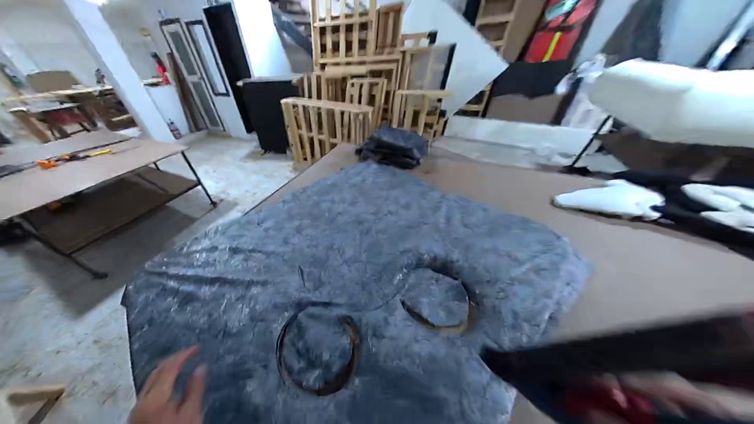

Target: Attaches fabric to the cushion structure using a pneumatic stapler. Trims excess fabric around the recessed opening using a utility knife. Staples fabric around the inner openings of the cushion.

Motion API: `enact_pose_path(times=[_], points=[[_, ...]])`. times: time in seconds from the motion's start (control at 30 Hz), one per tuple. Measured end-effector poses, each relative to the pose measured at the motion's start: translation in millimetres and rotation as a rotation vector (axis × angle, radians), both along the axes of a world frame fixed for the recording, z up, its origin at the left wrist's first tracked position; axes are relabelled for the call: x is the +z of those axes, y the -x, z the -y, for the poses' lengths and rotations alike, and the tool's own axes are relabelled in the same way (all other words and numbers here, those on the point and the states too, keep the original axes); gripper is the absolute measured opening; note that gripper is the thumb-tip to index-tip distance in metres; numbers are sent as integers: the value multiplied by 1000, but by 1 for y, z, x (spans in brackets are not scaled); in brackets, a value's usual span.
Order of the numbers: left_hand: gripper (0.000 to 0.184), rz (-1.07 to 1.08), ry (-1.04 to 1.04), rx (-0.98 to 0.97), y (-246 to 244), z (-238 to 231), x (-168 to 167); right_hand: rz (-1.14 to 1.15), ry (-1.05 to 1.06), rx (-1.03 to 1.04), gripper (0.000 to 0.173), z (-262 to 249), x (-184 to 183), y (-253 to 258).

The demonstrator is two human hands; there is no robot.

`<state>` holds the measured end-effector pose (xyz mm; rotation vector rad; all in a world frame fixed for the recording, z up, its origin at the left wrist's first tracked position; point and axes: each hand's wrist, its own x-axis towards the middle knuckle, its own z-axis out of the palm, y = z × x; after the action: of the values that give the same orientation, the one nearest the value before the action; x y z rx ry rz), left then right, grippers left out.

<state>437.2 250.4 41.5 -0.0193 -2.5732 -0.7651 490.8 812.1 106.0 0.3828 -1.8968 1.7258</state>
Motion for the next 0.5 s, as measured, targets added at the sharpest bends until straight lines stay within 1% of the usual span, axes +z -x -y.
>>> enact_pose_path(times=[0.03,0.07,0.13,0.2,0.27,0.33,0.4,0.5], points=[[40,-15,105,-72,23,-19,2,33,-25,29,46,7,1,35],[39,-27,196,-137,45,-35,-2,65,-18,31,42,18,-4,67],[37,29,315,-271,95,-53,-16,103,7,68,35,49,-21,133],[35,132,419,-370,148,-58,-24,102,21,143,29,86,-39,193],[34,158,495,-466,192,-55,-29,126,77,237,27,122,-60,247],[36,150,550,-570,221,-49,-31,215,97,311,23,153,-75,288],[39,170,615,-637,239,-46,-26,253,0,371,19,172,-82,317],[48,226,692,-700,255,-40,-31,257,-111,484,21,188,-97,340]])
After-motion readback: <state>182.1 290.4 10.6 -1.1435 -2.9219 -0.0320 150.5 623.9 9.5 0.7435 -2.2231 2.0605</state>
